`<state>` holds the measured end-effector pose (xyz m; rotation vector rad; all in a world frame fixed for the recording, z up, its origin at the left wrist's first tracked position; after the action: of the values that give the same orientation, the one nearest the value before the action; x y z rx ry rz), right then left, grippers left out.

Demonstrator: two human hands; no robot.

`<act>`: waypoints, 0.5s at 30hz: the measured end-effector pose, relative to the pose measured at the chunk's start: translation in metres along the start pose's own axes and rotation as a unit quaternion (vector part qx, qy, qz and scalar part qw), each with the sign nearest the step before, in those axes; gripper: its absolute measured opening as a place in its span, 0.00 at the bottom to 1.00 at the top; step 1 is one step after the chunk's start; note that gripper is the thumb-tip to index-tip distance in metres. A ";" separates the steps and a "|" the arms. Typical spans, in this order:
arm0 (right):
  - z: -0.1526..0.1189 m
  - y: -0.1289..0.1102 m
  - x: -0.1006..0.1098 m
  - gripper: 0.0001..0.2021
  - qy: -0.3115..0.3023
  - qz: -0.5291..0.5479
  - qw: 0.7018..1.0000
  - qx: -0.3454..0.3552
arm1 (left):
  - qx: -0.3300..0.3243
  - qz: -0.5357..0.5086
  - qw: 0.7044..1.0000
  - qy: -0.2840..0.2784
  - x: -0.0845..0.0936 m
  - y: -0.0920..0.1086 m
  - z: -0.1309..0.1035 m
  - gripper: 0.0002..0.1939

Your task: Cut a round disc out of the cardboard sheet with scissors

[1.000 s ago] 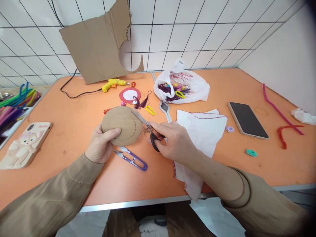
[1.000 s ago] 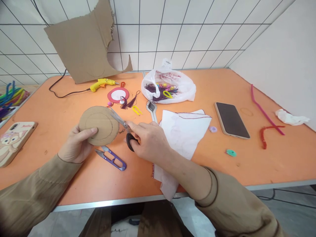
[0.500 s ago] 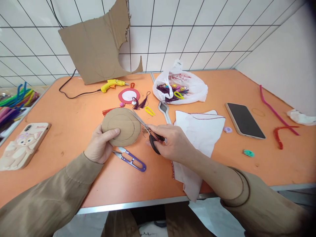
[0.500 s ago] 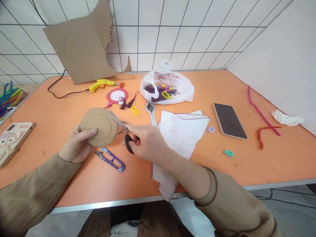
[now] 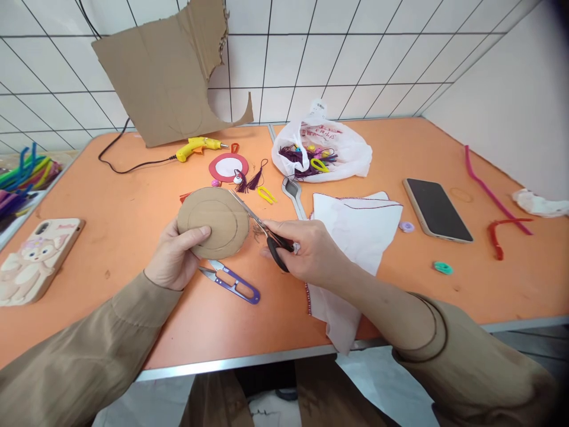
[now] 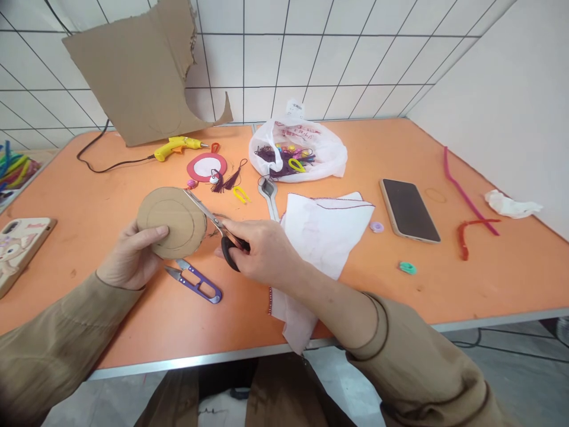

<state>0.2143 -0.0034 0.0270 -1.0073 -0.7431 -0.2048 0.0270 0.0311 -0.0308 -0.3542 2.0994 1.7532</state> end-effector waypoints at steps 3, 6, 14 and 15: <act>0.000 0.001 -0.001 0.06 -0.008 0.028 1.000 -0.006 | 0.002 0.000 1.000 0.004 0.000 0.001 -0.001 0.21; 0.000 0.007 -0.006 0.04 -0.026 0.076 0.996 -0.043 | 0.002 0.008 1.000 0.010 0.000 0.002 -0.002 0.20; -0.001 0.030 -0.022 0.14 -0.027 0.289 0.945 -0.150 | -0.002 0.003 1.000 0.006 -0.003 0.002 -0.004 0.22; -0.002 0.033 -0.025 0.17 -0.022 0.322 0.931 -0.168 | 0.003 -0.002 1.000 0.009 -0.003 0.001 -0.004 0.23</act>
<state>0.2126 0.0086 -0.0125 -1.5351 -0.3876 0.2726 0.0290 0.0272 -0.0283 -0.3739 2.1130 1.7474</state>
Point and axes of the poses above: each hand's wrist, its own z-axis towards the middle knuckle, its own x-axis out of the back of the hand, y = z × x, the point moved 9 cm from there along z, towards the middle knuckle, and after that the axes turned 7 degrees about -y, right-handed, at the moved point
